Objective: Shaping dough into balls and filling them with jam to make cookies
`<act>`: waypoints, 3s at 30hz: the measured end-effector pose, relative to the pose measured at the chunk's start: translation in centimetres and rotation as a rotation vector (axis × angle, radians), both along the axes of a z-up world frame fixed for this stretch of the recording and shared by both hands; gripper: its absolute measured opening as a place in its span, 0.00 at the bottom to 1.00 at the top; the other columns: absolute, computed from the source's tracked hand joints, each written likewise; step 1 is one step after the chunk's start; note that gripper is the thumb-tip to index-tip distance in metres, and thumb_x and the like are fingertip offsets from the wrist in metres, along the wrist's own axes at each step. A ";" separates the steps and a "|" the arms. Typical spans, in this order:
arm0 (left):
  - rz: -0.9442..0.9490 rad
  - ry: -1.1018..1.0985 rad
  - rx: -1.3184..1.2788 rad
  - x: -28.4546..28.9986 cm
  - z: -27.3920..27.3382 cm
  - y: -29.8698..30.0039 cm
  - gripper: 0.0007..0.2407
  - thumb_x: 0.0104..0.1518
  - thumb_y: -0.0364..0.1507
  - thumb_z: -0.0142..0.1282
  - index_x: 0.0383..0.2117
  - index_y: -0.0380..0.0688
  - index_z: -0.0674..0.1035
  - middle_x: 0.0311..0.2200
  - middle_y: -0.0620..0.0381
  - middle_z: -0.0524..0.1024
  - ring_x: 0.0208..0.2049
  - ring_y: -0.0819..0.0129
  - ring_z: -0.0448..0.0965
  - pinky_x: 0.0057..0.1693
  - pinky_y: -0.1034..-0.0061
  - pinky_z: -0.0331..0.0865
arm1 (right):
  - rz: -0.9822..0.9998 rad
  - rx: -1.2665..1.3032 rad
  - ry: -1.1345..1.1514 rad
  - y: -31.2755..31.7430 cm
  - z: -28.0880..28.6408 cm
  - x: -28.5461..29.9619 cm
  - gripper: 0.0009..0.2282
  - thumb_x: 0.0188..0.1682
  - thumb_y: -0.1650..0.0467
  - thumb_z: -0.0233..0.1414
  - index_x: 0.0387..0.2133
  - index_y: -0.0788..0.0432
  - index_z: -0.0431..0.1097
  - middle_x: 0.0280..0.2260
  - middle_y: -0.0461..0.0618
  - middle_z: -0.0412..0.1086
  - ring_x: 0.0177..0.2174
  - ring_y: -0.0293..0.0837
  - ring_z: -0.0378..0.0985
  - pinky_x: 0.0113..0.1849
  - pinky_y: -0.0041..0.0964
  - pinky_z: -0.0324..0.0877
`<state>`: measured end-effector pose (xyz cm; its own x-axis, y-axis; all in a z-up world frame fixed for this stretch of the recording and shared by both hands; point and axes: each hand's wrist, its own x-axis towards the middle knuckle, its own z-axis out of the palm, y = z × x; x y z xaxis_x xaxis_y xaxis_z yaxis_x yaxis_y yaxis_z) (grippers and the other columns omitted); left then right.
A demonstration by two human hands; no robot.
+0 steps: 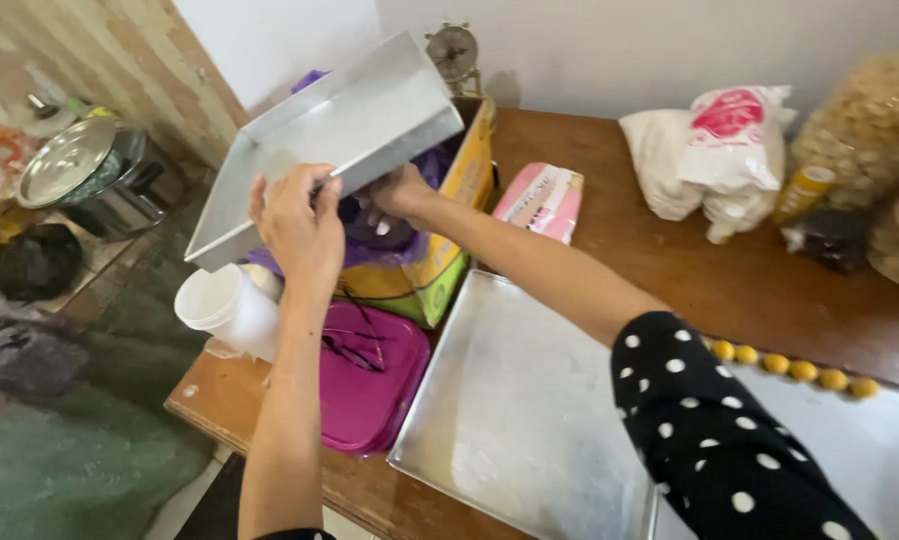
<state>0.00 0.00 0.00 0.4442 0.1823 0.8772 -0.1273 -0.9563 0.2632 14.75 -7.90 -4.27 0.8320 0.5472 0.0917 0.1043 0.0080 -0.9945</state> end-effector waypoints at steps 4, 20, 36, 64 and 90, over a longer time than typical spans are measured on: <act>0.004 0.043 0.006 0.9 -1.5 -0.5 0.07 0.59 0.26 0.67 0.38 0.55 0.81 0.34 0.61 0.81 0.42 0.62 0.81 0.69 0.60 0.48 | 0.058 0.039 0.013 -9.7 3.0 -3.3 0.12 0.41 0.76 0.58 0.37 0.72 0.75 0.21 0.63 0.74 0.13 0.50 0.78 0.11 0.39 0.77; -0.216 0.139 0.151 -4.1 -3.5 -12.5 0.27 0.66 0.39 0.40 0.63 0.27 0.72 0.59 0.24 0.75 0.66 0.27 0.61 0.65 0.39 0.30 | 0.023 -0.689 -0.145 -54.2 -5.2 -28.2 0.03 0.47 0.72 0.57 0.29 0.60 0.78 0.25 0.48 0.77 0.23 0.41 0.80 0.25 0.34 0.72; -1.053 0.813 -0.121 -16.9 -20.6 -48.7 0.13 0.58 0.36 0.60 0.48 0.52 0.82 0.47 0.54 0.82 0.52 0.54 0.81 0.58 0.62 0.72 | -0.556 -0.449 -0.801 -64.4 -13.4 -37.3 0.11 0.45 0.71 0.63 0.42 0.57 0.80 0.41 0.56 0.78 0.44 0.56 0.81 0.44 0.47 0.77; -1.107 0.968 -0.227 -17.2 -19.3 -48.6 0.10 0.56 0.31 0.59 0.44 0.55 0.83 0.42 0.53 0.84 0.49 0.47 0.82 0.58 0.52 0.70 | -0.367 -0.763 -0.785 -63.5 -16.6 -34.4 0.08 0.49 0.66 0.58 0.40 0.51 0.78 0.38 0.49 0.78 0.40 0.54 0.81 0.41 0.40 0.77; -1.112 0.931 0.000 -16.8 -19.6 -48.0 0.27 0.55 0.33 0.64 0.63 0.46 0.71 0.60 0.45 0.73 0.61 0.47 0.73 0.65 0.48 0.61 | -0.383 -0.891 -0.491 -68.7 -17.6 -36.3 0.23 0.45 0.65 0.60 0.55 0.59 0.68 0.40 0.62 0.74 0.46 0.64 0.77 0.44 0.56 0.73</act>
